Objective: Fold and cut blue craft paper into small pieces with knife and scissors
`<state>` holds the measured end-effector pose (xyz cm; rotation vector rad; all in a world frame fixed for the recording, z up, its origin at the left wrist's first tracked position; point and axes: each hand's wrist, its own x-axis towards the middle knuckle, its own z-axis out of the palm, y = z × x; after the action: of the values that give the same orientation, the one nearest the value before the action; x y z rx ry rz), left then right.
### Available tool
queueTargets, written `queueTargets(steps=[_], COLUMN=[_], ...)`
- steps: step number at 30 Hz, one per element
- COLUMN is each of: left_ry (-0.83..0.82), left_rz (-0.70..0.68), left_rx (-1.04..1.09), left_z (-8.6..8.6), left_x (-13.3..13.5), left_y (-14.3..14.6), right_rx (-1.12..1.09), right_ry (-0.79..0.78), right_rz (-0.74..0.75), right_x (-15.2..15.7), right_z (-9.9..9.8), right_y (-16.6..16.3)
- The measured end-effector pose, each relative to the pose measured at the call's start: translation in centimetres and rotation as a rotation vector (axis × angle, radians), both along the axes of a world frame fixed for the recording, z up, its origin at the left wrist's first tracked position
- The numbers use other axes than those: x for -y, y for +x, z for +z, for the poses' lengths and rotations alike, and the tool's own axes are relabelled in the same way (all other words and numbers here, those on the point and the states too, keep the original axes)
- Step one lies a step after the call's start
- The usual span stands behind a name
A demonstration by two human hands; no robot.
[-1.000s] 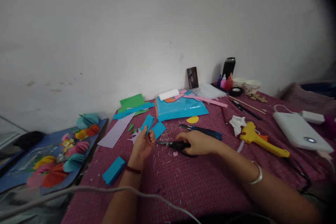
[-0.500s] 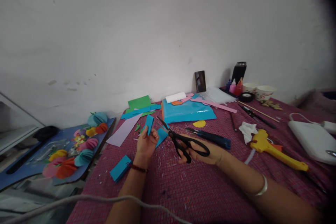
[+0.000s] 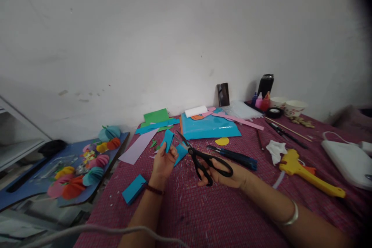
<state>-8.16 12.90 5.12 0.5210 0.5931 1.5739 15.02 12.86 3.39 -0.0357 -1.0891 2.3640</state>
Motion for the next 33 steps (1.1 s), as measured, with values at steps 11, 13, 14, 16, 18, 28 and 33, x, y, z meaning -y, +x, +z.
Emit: queueTargets(steps=[11, 13, 14, 16, 18, 28, 33], left_ry=[0.078, 0.064, 0.059, 0.056, 0.054, 0.066, 0.07], left_rz=[0.045, 0.045, 0.055, 0.089, 0.112, 0.134, 0.134], left_rx=[-0.442, -0.473, -0.475, -0.48, -0.507, -0.577, -0.549], left_z=[0.4, 0.4, 0.4, 0.1, -0.2, -0.7, -0.8], left_x=[0.8, 0.9, 0.9, 0.8, 0.6, 0.4, 0.3], left_y=[2.2, 2.7, 2.9, 3.0, 2.8, 2.4, 2.3], right_rx=[0.001, -0.029, -0.04, -0.058, -0.06, 0.008, 0.159], right_ry=[-0.169, -0.182, -0.187, -0.199, -0.21, -0.239, -0.09], right_rz=[0.035, 0.038, 0.034, 0.017, -0.003, -0.122, -0.268], right_x=[0.5, 0.6, 0.6, 0.8, 1.0, 1.5, 2.3], right_z=[0.7, 0.8, 0.8, 0.9, 0.9, 1.5, 2.3], right_y=[-0.5, -0.6, -0.7, -0.8, -0.9, -1.2, -1.4])
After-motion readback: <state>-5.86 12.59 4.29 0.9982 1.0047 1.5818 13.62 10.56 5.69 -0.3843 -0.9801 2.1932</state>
